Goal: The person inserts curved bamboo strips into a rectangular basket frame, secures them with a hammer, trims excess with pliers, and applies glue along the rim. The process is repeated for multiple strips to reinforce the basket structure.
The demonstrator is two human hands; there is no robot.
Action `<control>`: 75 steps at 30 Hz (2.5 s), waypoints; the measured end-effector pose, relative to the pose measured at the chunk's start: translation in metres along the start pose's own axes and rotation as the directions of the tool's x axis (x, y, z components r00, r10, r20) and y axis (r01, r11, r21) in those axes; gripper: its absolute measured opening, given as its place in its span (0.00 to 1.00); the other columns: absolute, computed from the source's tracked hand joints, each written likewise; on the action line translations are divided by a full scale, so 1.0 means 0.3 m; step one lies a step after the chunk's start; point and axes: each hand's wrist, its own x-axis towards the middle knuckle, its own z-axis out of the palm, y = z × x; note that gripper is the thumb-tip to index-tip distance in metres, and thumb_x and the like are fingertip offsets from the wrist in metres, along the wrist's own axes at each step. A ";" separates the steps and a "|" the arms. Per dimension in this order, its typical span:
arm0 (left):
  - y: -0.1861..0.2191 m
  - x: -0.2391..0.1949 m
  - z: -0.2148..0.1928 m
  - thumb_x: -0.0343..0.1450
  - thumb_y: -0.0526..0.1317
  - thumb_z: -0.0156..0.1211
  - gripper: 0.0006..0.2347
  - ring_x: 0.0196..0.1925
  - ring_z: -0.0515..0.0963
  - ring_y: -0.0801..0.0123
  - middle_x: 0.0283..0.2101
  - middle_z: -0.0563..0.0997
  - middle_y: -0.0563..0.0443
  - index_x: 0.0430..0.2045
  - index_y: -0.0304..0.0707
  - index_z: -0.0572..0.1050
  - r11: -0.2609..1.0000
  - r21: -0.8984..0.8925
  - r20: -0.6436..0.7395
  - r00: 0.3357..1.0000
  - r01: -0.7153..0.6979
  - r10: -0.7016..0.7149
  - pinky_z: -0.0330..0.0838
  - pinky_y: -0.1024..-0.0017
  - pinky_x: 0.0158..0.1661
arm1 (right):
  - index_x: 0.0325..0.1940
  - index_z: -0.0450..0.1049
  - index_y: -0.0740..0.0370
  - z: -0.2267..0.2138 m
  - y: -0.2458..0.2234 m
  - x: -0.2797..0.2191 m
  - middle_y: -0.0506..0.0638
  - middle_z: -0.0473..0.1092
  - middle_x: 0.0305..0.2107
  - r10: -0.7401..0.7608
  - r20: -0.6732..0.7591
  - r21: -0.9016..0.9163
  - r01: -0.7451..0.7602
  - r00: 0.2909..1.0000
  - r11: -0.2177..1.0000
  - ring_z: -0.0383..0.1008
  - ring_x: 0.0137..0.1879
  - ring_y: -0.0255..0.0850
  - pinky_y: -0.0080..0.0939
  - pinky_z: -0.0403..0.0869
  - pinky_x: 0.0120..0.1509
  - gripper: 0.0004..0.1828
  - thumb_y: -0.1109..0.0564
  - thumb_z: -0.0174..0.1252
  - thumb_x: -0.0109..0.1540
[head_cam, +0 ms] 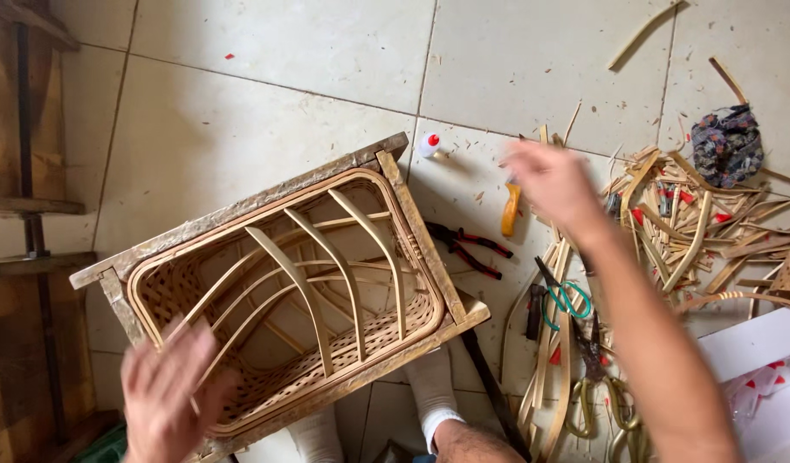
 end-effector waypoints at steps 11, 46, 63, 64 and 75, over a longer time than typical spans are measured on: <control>0.193 -0.324 0.113 0.59 0.54 0.69 0.26 0.35 0.84 0.66 0.33 0.85 0.54 0.50 0.45 0.79 0.937 0.159 0.320 0.881 0.312 -0.348 0.59 0.53 0.65 | 0.49 0.81 0.57 0.145 0.882 0.390 0.58 0.78 0.42 0.180 -0.271 -0.273 -0.255 0.945 0.928 0.77 0.48 0.56 0.55 0.73 0.51 0.17 0.45 0.63 0.64; 0.292 -0.173 0.068 0.70 0.44 0.71 0.18 0.40 0.78 0.67 0.37 0.80 0.54 0.50 0.38 0.75 0.970 -0.126 0.228 0.958 0.207 -0.175 0.68 0.64 0.56 | 0.76 0.66 0.57 0.891 -0.662 -0.400 0.41 0.65 0.24 -0.557 -0.231 0.409 0.599 0.798 0.689 0.63 0.29 0.27 0.31 0.65 0.33 0.20 0.62 0.50 0.78; -0.354 0.363 0.129 0.78 0.33 0.52 0.22 0.78 0.62 0.58 0.75 0.62 0.46 0.70 0.43 0.61 0.994 0.074 0.244 0.968 -0.085 0.065 0.59 0.55 0.73 | 0.71 0.67 0.57 0.876 -0.706 -0.317 0.56 0.77 0.53 -0.456 0.127 0.232 0.420 0.881 0.877 0.82 0.48 0.46 0.43 0.81 0.49 0.23 0.50 0.49 0.73; -0.359 0.364 0.134 0.76 0.33 0.52 0.24 0.77 0.62 0.57 0.75 0.63 0.47 0.70 0.44 0.61 0.994 0.070 0.256 0.964 -0.085 0.064 0.60 0.54 0.72 | 0.70 0.67 0.55 0.876 -0.704 -0.314 0.54 0.77 0.52 -0.316 0.230 0.243 0.260 0.920 0.934 0.82 0.46 0.46 0.43 0.81 0.48 0.24 0.49 0.48 0.70; -0.318 0.383 0.059 0.68 0.34 0.56 0.27 0.73 0.67 0.54 0.72 0.67 0.53 0.66 0.44 0.69 0.965 0.143 0.262 0.948 -0.221 0.179 0.67 0.53 0.65 | 0.69 0.66 0.54 0.892 -0.683 -0.302 0.51 0.76 0.52 -0.365 0.300 0.309 0.272 0.881 0.911 0.82 0.36 0.37 0.36 0.77 0.29 0.22 0.52 0.46 0.71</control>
